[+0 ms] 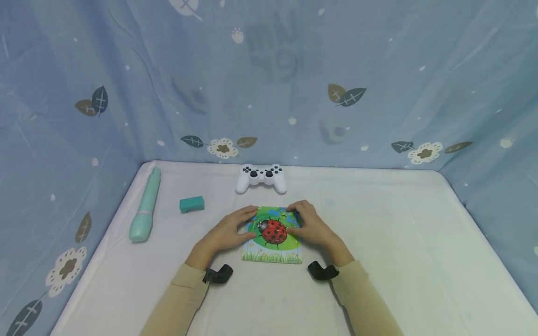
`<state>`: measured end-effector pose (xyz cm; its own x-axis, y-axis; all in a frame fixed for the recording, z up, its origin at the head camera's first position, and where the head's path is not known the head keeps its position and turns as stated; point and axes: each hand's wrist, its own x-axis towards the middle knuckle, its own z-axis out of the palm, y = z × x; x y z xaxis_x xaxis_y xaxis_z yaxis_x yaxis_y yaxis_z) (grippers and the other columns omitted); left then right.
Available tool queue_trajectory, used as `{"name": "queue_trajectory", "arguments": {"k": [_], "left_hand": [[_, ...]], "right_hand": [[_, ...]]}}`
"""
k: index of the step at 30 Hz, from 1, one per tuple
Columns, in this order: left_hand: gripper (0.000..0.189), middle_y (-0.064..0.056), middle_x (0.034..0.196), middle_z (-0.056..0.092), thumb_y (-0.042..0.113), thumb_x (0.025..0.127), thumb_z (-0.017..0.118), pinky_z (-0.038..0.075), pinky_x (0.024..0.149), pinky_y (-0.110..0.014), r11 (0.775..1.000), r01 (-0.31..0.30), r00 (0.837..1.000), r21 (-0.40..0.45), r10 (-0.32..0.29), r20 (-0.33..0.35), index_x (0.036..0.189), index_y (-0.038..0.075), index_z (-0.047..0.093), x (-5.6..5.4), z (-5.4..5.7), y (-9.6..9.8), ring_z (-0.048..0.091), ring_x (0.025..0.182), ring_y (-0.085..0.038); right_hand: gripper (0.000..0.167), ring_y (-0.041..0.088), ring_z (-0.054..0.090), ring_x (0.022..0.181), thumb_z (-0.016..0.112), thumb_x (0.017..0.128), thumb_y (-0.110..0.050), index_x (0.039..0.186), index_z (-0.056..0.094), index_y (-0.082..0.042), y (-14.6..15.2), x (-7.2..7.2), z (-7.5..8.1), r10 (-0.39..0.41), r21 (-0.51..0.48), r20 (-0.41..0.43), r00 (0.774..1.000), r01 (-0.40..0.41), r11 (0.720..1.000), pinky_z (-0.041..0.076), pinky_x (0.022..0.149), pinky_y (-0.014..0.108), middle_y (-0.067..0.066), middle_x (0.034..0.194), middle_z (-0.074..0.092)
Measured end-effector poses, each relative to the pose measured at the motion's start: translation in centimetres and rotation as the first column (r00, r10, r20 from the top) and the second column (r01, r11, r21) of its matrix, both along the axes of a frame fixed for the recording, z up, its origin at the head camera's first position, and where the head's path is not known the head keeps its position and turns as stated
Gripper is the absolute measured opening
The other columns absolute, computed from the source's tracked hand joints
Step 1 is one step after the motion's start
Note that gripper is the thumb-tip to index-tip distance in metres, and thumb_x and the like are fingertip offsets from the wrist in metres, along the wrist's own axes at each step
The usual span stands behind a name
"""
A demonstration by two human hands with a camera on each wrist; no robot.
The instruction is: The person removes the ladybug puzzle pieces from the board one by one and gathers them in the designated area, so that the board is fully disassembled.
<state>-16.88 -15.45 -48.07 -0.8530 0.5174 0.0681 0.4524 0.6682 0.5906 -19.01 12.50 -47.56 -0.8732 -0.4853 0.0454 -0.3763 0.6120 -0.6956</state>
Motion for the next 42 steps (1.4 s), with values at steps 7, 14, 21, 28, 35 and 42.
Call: {"name": "queue_trajectory", "arguments": {"k": [7,14,21,28,35,42], "left_hand": [[0.067,-0.006,0.15,0.039,0.038,0.086,0.067,0.031,0.114,-0.045,1.0,0.001,1.0,0.014,-0.001,0.01,0.14,0.005,0.046,0.2,0.1,0.0,0.035,0.139,-0.028],[0.066,-0.006,0.15,0.04,0.036,0.086,0.068,0.031,0.114,-0.045,1.0,0.002,1.0,0.025,-0.002,0.013,0.14,0.005,0.045,0.1,0.4,0.1,0.034,0.139,-0.028],[0.067,-0.006,0.15,0.039,0.037,0.086,0.068,0.03,0.115,-0.044,1.0,0.007,1.0,0.014,-0.008,0.013,0.141,0.005,0.045,0.0,0.4,0.1,0.033,0.14,-0.028],[0.067,-0.006,0.15,0.039,0.036,0.086,0.068,0.03,0.115,-0.043,1.0,0.007,1.0,0.014,-0.007,0.005,0.141,0.005,0.045,0.0,0.3,0.0,0.033,0.14,-0.027],[0.066,-0.007,0.149,0.04,0.035,0.086,0.068,0.031,0.115,-0.043,1.0,0.012,1.0,0.016,-0.012,-0.008,0.14,0.003,0.045,0.0,0.1,-0.2,0.034,0.14,-0.027],[0.067,-0.007,0.149,0.04,0.036,0.087,0.067,0.032,0.114,-0.043,1.0,0.024,0.999,0.005,-0.024,-0.024,0.14,0.003,0.045,0.0,0.1,-0.1,0.034,0.14,-0.027]], "right_hand": [[0.049,0.026,0.041,0.116,0.069,0.082,-0.012,0.127,0.051,-0.008,0.5,0.1,0.1,0.034,-0.025,-0.001,0.999,-0.035,0.999,0.039,0.1,0.047,0.011,0.127,0.049],[0.047,0.028,0.044,0.117,0.065,0.084,-0.004,0.129,0.052,-0.006,0.9,0.0,0.2,0.051,-0.088,0.004,0.999,-0.05,0.995,0.038,0.103,0.051,0.012,0.126,0.049],[0.047,0.027,0.049,0.114,0.065,0.084,-0.003,0.13,0.054,-0.005,0.9,0.1,0.1,0.047,-0.093,-0.031,0.998,-0.05,0.994,0.04,0.104,0.052,0.012,0.121,0.051],[0.046,0.026,0.051,0.111,0.064,0.085,-0.004,0.129,0.054,-0.005,0.8,0.0,0.2,0.011,-0.076,-0.058,0.998,-0.016,0.997,0.043,0.101,0.05,0.012,0.121,0.051],[0.045,0.03,0.05,0.118,0.065,0.083,-0.004,0.127,0.056,-0.006,1.6,-0.3,1.0,-0.024,-0.079,-0.071,0.997,0.018,0.997,0.041,0.105,0.05,0.013,0.122,0.052],[0.046,0.033,0.05,0.116,0.065,0.083,0.002,0.127,0.055,-0.004,6.2,-0.9,2.1,-0.038,-0.061,-0.079,0.996,0.033,0.998,0.041,0.101,0.055,0.015,0.122,0.051]]}}
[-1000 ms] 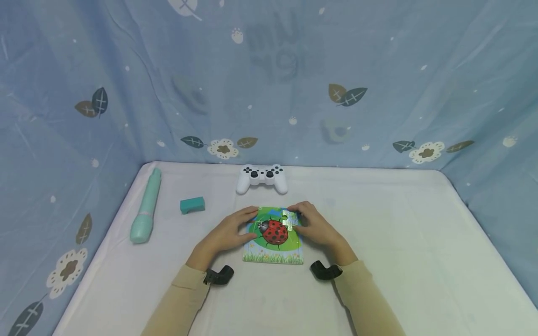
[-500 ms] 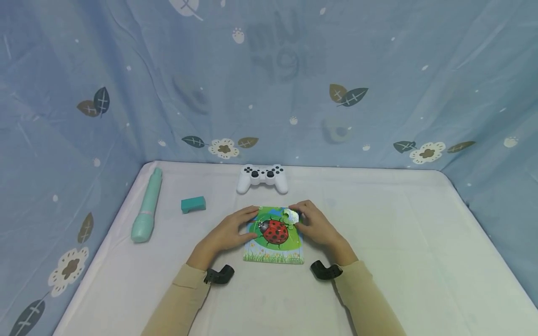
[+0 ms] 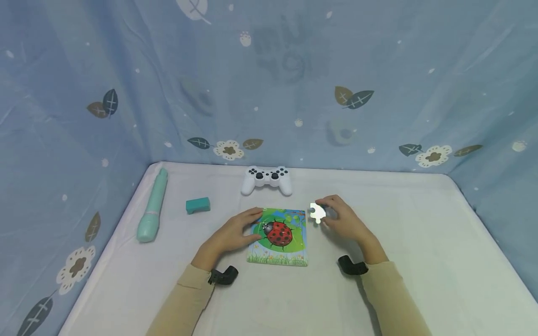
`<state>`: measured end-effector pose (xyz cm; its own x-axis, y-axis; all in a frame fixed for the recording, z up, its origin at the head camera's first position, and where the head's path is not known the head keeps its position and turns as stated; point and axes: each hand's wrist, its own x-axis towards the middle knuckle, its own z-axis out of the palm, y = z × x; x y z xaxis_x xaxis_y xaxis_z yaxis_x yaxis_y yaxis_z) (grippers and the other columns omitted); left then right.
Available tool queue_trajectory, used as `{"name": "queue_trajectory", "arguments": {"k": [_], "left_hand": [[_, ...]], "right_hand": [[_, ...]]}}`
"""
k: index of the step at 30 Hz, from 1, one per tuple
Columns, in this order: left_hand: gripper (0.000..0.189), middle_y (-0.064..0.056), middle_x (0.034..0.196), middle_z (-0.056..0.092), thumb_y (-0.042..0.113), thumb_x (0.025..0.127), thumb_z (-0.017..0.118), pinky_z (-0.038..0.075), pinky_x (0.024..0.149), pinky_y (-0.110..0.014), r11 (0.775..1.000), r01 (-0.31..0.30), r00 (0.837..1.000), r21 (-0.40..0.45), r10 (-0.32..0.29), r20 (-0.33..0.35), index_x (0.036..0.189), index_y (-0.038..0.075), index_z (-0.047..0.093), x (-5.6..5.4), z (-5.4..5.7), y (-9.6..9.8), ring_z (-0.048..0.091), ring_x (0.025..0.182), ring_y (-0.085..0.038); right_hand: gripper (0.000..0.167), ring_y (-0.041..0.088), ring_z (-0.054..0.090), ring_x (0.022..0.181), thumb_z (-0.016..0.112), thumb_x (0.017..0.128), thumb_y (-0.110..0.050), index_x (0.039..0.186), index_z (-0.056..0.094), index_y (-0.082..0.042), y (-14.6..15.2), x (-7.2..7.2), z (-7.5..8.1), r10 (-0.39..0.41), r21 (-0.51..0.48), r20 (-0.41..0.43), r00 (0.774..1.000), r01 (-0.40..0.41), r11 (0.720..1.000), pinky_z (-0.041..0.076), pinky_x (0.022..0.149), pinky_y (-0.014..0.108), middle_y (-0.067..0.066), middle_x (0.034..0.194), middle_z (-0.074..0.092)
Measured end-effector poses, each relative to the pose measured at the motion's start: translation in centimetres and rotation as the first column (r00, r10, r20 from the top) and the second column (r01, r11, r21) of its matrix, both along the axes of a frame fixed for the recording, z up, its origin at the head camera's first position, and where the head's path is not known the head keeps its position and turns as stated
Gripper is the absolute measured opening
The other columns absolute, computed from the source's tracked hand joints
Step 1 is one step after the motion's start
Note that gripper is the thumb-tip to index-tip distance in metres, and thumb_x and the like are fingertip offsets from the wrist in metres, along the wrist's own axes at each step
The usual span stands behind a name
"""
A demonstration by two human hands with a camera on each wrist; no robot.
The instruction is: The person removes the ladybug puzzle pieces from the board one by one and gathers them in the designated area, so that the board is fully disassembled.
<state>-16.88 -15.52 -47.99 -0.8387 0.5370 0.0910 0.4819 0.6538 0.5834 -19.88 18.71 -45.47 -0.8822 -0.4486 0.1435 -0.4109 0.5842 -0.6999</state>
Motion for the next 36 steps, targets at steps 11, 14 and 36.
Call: {"name": "queue_trajectory", "arguments": {"k": [11,14,36], "left_hand": [[0.068,-0.006,0.15,0.039,0.038,0.086,0.067,0.031,0.114,-0.043,1.0,-0.001,1.0,-0.009,0.001,-0.001,0.141,0.004,0.044,-0.1,0.1,0.1,0.034,0.139,-0.027],[0.068,-0.006,0.15,0.039,0.038,0.087,0.067,0.03,0.115,-0.042,1.0,-0.002,1.0,-0.015,0.002,0.008,0.141,0.004,0.044,-0.1,0.1,0.0,0.033,0.14,-0.026],[0.069,-0.005,0.151,0.038,0.039,0.086,0.067,0.03,0.115,-0.042,1.0,-0.013,0.999,-0.002,0.013,0.037,0.142,0.006,0.044,-0.3,-0.3,-0.1,0.032,0.141,-0.025]], "right_hand": [[0.043,0.045,0.042,0.122,0.058,0.088,0.001,0.131,0.05,0.002,9.5,0.5,0.0,-0.117,0.06,0.068,0.991,0.113,0.992,0.035,0.098,0.066,0.023,0.129,0.045],[0.044,0.047,0.04,0.123,0.058,0.088,0.0,0.131,0.049,0.004,11.6,0.7,0.2,-0.151,0.081,0.086,0.985,0.144,0.986,0.034,0.099,0.066,0.026,0.131,0.043],[0.04,0.046,0.04,0.121,0.054,0.088,0.001,0.128,0.051,0.008,17.3,0.8,-0.5,-0.229,0.19,0.076,0.97,0.212,0.959,0.04,0.105,0.047,0.029,0.129,0.044]]}}
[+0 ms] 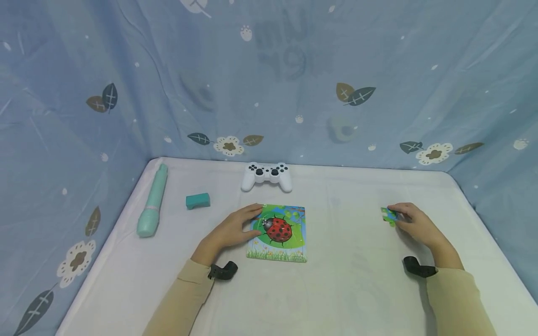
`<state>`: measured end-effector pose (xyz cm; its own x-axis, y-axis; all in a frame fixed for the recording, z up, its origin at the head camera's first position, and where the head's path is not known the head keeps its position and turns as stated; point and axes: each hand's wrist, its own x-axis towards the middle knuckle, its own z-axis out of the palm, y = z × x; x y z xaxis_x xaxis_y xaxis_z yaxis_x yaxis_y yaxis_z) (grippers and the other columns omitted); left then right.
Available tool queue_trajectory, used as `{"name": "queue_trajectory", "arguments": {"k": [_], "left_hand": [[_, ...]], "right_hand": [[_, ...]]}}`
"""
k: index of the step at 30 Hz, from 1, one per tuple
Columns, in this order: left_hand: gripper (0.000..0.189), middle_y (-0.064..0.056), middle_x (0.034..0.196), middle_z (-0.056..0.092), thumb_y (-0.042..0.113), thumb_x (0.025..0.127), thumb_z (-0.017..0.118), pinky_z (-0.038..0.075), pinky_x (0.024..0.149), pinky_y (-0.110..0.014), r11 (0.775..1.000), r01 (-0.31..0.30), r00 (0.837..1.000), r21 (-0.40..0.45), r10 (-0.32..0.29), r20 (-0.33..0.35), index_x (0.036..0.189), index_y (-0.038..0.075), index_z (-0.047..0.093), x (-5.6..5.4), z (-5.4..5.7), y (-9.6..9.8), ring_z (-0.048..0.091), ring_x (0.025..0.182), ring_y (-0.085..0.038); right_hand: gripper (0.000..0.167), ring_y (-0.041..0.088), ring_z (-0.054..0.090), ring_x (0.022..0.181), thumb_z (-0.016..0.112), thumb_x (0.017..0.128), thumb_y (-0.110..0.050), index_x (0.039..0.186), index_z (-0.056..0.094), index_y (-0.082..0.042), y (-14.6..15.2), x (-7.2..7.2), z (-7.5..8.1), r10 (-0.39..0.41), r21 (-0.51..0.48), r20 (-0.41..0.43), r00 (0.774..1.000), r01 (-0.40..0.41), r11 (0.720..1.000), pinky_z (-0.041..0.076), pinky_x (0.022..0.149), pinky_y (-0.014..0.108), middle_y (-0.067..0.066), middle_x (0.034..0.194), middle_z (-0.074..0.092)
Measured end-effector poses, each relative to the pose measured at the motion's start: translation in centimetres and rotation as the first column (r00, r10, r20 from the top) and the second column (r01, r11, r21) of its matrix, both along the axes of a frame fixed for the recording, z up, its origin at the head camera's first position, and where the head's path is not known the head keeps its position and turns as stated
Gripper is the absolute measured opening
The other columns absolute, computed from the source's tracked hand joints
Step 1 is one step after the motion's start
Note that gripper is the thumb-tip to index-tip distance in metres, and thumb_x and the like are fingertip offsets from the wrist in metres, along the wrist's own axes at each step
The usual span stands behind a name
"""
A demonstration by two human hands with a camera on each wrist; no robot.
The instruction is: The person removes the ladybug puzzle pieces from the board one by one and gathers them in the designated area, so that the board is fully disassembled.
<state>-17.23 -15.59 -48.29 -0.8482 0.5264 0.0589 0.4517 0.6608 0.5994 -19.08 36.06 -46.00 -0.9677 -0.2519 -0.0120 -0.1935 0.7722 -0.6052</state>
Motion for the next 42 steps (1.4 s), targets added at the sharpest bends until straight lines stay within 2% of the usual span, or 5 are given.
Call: {"name": "queue_trajectory", "arguments": {"k": [4,9,12,20,42], "left_hand": [[0.069,-0.005,0.151,0.038,0.039,0.086,0.067,0.03,0.116,-0.042,1.0,-0.001,1.0,-0.002,0.001,-0.006,0.141,0.006,0.044,0.0,-0.1,0.0,0.032,0.141,-0.025],[0.068,-0.005,0.15,0.038,0.038,0.086,0.067,0.03,0.115,-0.042,1.0,0.001,1.0,-0.005,-0.001,-0.002,0.142,0.006,0.044,0.2,0.0,0.1,0.032,0.141,-0.026],[0.068,-0.006,0.15,0.038,0.037,0.086,0.067,0.03,0.115,-0.042,1.0,0.001,1.0,0.0,-0.001,-0.001,0.141,0.005,0.044,0.2,0.2,0.2,0.032,0.141,-0.026],[0.067,-0.007,0.15,0.039,0.035,0.086,0.069,0.03,0.116,-0.042,1.0,-0.007,1.0,0.013,0.007,-0.004,0.14,0.004,0.045,0.1,0.5,0.0,0.033,0.14,-0.026],[0.064,-0.006,0.147,0.044,0.037,0.084,0.07,0.03,0.114,-0.046,0.998,0.006,1.0,0.065,-0.004,-0.022,0.137,0.008,0.05,0.7,0.3,0.7,0.035,0.139,-0.028]], "right_hand": [[0.041,0.047,0.039,0.122,0.055,0.089,-0.001,0.129,0.05,0.007,0.1,0.0,0.0,0.005,0.004,0.01,1.0,-0.005,1.0,0.039,0.108,0.028,0.03,0.131,0.043],[0.049,0.053,0.032,0.128,0.054,0.09,-0.002,0.137,0.041,0.006,0.0,0.1,0.4,-0.025,-0.029,0.055,0.998,0.027,0.999,0.031,0.105,0.061,0.032,0.139,0.036],[0.051,0.051,0.033,0.128,0.055,0.092,-0.007,0.14,0.038,0.004,-0.4,0.5,0.9,-0.03,-0.057,0.023,0.999,0.031,0.998,0.031,0.115,0.031,0.031,0.141,0.037],[0.046,-0.022,0.036,0.109,0.059,0.093,-0.008,0.133,0.044,0.009,-4.5,0.7,1.7,0.038,-0.225,-0.137,0.99,-0.069,0.972,0.028,0.091,-0.007,0.031,0.13,0.049],[0.049,0.036,0.055,0.117,0.063,0.089,-0.008,0.133,0.048,0.005,-22.4,-0.4,1.0,0.309,-0.368,0.045,0.95,-0.271,0.889,0.045,0.102,0.049,0.022,0.128,0.057]]}}
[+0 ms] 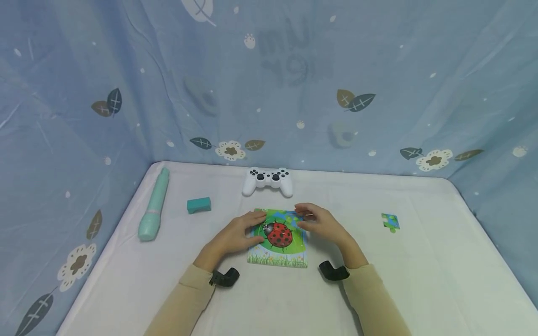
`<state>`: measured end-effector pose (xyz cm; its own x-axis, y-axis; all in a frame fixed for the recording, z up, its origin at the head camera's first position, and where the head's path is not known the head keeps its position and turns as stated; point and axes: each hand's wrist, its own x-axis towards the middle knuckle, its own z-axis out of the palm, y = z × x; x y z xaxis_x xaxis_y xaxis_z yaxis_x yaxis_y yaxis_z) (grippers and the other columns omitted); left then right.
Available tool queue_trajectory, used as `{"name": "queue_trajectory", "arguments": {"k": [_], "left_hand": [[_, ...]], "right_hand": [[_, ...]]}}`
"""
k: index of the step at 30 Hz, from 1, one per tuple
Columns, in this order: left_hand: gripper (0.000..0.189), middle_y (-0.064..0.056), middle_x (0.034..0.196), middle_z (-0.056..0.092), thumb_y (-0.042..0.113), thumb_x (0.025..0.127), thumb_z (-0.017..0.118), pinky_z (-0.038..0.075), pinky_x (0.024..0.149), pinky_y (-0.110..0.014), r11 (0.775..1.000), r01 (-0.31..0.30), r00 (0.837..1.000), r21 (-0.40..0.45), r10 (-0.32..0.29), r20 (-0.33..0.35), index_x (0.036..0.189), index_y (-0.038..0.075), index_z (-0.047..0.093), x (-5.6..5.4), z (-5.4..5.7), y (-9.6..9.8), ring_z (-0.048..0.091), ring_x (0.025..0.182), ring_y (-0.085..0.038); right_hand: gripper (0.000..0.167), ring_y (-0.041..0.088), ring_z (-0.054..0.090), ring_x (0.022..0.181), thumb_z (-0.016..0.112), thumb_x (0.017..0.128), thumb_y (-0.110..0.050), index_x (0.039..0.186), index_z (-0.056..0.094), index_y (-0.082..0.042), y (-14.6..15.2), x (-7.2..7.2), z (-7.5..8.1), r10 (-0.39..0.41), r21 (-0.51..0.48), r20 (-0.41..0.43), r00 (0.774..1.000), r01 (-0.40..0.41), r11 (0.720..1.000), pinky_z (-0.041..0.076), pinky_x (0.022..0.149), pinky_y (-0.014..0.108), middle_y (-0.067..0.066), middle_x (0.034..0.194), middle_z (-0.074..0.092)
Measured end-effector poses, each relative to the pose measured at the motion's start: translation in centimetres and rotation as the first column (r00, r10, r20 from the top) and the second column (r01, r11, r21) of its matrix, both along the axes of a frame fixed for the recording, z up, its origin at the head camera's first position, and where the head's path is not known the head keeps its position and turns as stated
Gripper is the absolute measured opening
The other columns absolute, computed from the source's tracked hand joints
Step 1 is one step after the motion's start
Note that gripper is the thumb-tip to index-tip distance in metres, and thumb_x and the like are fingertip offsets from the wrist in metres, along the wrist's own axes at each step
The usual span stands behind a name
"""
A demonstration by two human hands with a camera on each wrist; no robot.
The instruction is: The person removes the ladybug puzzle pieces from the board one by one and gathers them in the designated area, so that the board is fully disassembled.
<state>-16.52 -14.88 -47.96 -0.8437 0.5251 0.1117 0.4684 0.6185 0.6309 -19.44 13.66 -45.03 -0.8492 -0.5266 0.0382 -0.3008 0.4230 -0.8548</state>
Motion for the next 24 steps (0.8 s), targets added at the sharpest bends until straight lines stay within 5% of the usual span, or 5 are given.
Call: {"name": "queue_trajectory", "arguments": {"k": [10,18,24], "left_hand": [[0.064,-0.008,0.148,0.042,0.037,0.085,0.069,0.033,0.114,-0.042,0.998,0.024,1.0,-0.053,-0.025,-0.007,0.137,0.006,0.05,0.2,0.2,0.5,0.037,0.138,-0.028],[0.065,-0.005,0.148,0.043,0.039,0.084,0.07,0.035,0.113,-0.041,0.997,0.014,1.0,-0.069,-0.016,-0.02,0.137,0.007,0.05,0.1,0.2,0.5,0.038,0.137,-0.026],[0.066,-0.004,0.148,0.043,0.04,0.084,0.07,0.035,0.112,-0.04,0.997,0.016,0.999,-0.071,-0.018,-0.028,0.137,0.007,0.05,0.0,-0.1,0.4,0.038,0.137,-0.025]], "right_hand": [[0.046,0.024,0.057,0.107,0.069,0.087,-0.014,0.128,0.054,0.0,-3.2,0.7,-1.0,-0.055,0.161,-0.053,0.997,0.063,0.985,0.05,0.095,0.04,0.011,0.117,0.06],[0.047,0.019,0.053,0.094,0.072,0.085,-0.021,0.124,0.056,0.0,-4.3,1.1,-1.7,-0.116,0.227,-0.163,0.98,0.152,0.962,0.05,0.085,0.036,0.008,0.104,0.056],[0.047,0.017,0.049,0.09,0.074,0.083,-0.018,0.124,0.057,-0.001,-4.6,1.0,-2.0,-0.142,0.223,-0.147,0.979,0.172,0.96,0.048,0.082,0.035,0.006,0.1,0.054]]}}
